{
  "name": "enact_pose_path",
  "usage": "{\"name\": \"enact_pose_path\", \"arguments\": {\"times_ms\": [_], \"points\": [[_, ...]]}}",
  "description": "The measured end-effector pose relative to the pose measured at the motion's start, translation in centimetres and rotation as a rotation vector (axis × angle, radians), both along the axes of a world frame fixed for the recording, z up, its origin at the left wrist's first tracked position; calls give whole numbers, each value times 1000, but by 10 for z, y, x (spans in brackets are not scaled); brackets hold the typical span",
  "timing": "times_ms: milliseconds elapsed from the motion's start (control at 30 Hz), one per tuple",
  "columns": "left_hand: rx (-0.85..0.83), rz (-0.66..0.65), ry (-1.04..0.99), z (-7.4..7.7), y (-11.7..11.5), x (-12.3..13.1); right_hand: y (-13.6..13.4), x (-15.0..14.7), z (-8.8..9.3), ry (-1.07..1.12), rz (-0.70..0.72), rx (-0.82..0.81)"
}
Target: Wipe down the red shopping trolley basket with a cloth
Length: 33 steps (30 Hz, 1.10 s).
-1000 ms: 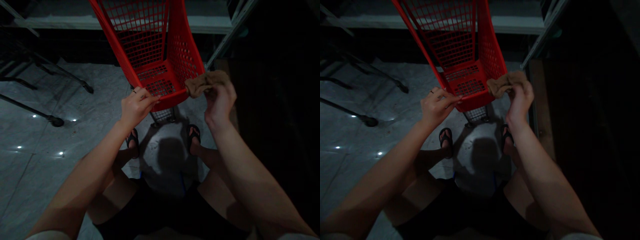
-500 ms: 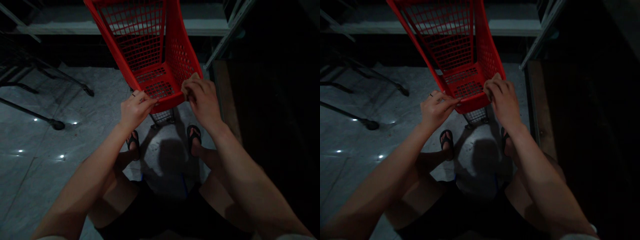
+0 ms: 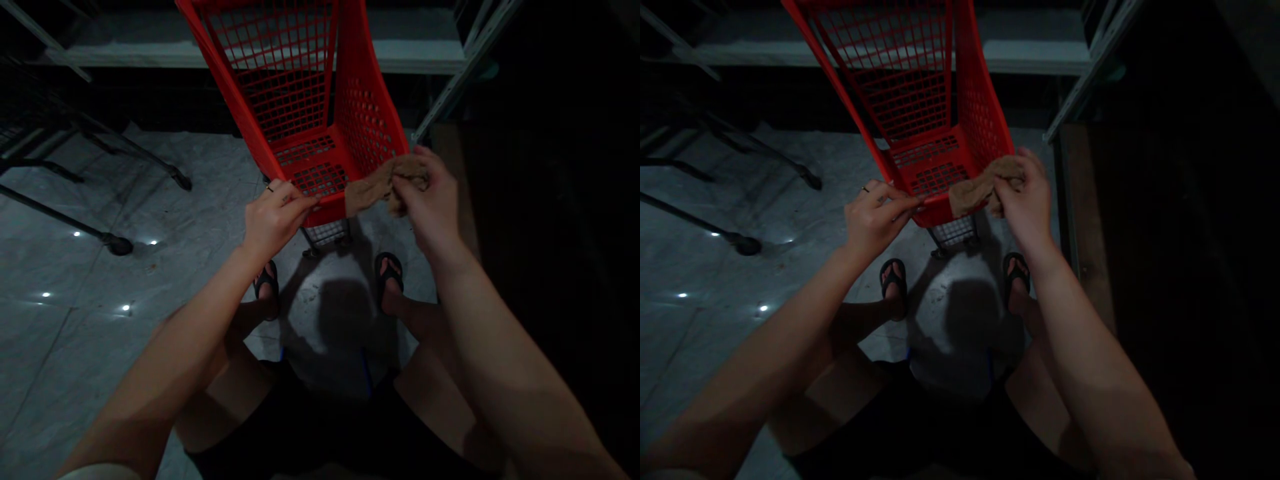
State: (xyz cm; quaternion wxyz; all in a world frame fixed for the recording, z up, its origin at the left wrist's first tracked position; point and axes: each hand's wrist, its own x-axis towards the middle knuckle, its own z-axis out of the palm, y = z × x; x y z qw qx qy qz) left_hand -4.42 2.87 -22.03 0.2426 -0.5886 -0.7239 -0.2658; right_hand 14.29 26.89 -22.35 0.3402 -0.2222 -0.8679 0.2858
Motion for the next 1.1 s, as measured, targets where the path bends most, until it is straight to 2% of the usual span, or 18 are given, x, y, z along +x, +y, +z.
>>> {"name": "enact_pose_path", "arguments": {"times_ms": [100, 200, 400, 533, 667, 767, 933, 1000, 1100], "points": [[30, -12, 32, 2, 1, 1, -19, -3, -8, -88, 97, 59], [32, -17, 50, 2, 2, 1, -34, 4, -1, -145, 198, 114], [38, 19, 12, -3, 5, 4, -36, -1, 17, -179, 145, 183], [83, -12, 25, -2, 4, 7, -65, -18, 16, -212, 236, 250], [49, -5, 36, -1, 3, 7, -89, -26, 16, -247, 290, 294], [33, -15, 44, -1, 2, 5, -72, -19, 18, -235, 253, 297], [35, -22, 59, 1, -2, -1, 9, 4, 15, -117, 34, 285], [37, -34, 41, 3, -4, -2, 32, 7, 9, -35, -46, 241], [39, -19, 6, 3, -6, -1, 38, -1, -6, 9, -95, 109]]}}
